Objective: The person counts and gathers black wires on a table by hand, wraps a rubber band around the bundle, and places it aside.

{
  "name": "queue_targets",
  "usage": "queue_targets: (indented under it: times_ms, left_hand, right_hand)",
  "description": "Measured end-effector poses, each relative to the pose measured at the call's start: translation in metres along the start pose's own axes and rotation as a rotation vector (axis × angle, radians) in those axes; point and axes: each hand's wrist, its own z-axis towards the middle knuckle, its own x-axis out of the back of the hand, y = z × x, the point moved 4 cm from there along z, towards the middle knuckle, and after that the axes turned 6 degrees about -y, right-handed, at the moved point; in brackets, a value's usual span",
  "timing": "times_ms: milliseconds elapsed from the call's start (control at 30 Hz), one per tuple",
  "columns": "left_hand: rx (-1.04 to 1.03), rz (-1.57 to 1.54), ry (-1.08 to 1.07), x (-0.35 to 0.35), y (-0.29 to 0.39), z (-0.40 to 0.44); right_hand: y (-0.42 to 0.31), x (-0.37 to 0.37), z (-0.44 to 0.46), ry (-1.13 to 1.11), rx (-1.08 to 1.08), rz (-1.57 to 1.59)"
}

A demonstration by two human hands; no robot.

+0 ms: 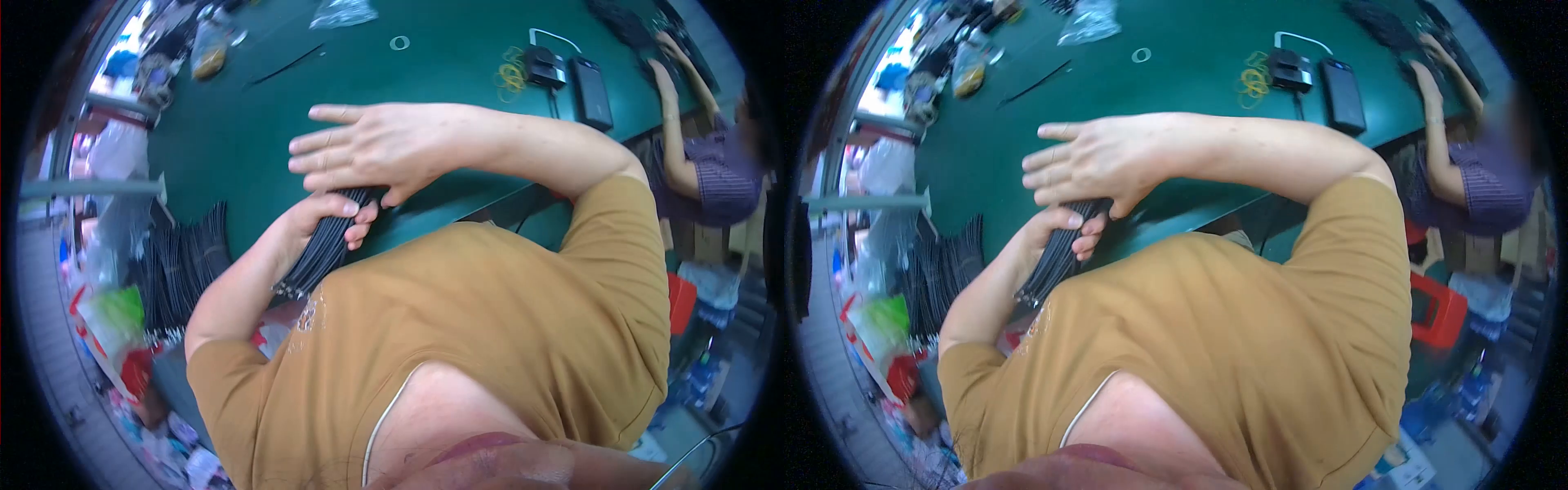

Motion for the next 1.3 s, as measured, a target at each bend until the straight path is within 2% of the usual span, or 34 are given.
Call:
queue_targets:
  times_ms: [33,100,133,233,300,333,500,600,767,833,967,1033,1067,1133,1167,1200,1233,1267,1300]
  left_hand:
    - [0.023,0.005,-0.103,0.004,-0.001,0.003]
    - [0.027,-0.001,-0.03,-0.005,0.0,0.004]
    - [0.045,0.013,0.0,-0.007,0.001,0.002]
    - [0.134,-0.048,-0.044,0.009,-0.011,0.004]
    - [0.135,0.019,0.025,-0.001,-0.011,0.002]
    - [0.139,-0.011,0.03,0.0,-0.01,0.003]
    - [0.209,0.191,0.11,-0.003,0.002,0.006]
    - [0.192,0.318,0.071,-0.004,0.007,0.003]
    - [0.261,0.238,0.045,-0.013,0.002,0.013]
    - [0.203,0.464,0.141,-0.016,0.005,0.02]
    - [0.285,0.456,0.112,-0.01,-0.007,0.027]
    - [0.275,0.47,0.14,-0.015,-0.008,0.025]
    - [0.272,0.475,0.114,-0.014,-0.009,0.025]
    - [0.269,0.477,0.087,-0.011,-0.009,0.023]
    - [0.235,0.472,0.069,-0.011,-0.007,0.021]
    - [0.2,0.465,0.05,-0.009,-0.004,0.019]
    - [0.18,0.441,0.088,-0.012,0.004,0.013]
    - [0.113,0.413,0.141,-0.015,0.013,0.007]
    - [0.049,0.386,0.193,-0.015,0.02,0.0]
  right_hand:
    - [-0.001,-0.005,-0.002,-0.067,-0.019,0.048]
    - [0.001,-0.013,-0.001,-0.086,-0.015,-0.034]
    - [-0.001,-0.024,0.0,0.004,-0.009,-0.096]
    - [0.001,-0.047,-0.001,0.01,-0.052,0.104]
    - [-0.002,-0.05,-0.001,-0.115,-0.136,0.175]
    - [0.0,-0.054,-0.002,-0.092,-0.136,0.209]
    - [0.0,-0.044,-0.01,-0.175,-0.19,0.147]
    - [0.002,-0.038,-0.02,-0.205,-0.224,0.095]
    - [-0.003,-0.041,-0.023,-0.224,-0.301,0.103]
    - [-0.001,-0.048,-0.031,-0.203,-0.337,0.177]
    - [-0.011,-0.044,-0.037,-0.18,-0.341,0.249]
    - [-0.014,-0.042,-0.039,-0.365,-0.436,0.353]
    - [-0.012,-0.04,-0.044,-0.366,-0.438,0.353]
    - [-0.004,-0.03,-0.06,-0.223,-0.276,0.561]
    - [0.011,-0.018,-0.073,-0.294,-0.375,0.632]
    - [0.03,-0.016,-0.099,-0.028,-0.438,0.571]
    - [0.052,-0.011,-0.129,0.095,-0.568,0.486]
    - [0.066,0.01,-0.148,-0.1,-0.828,0.23]
    - [0.076,0.01,-0.179,-0.065,-0.957,0.006]
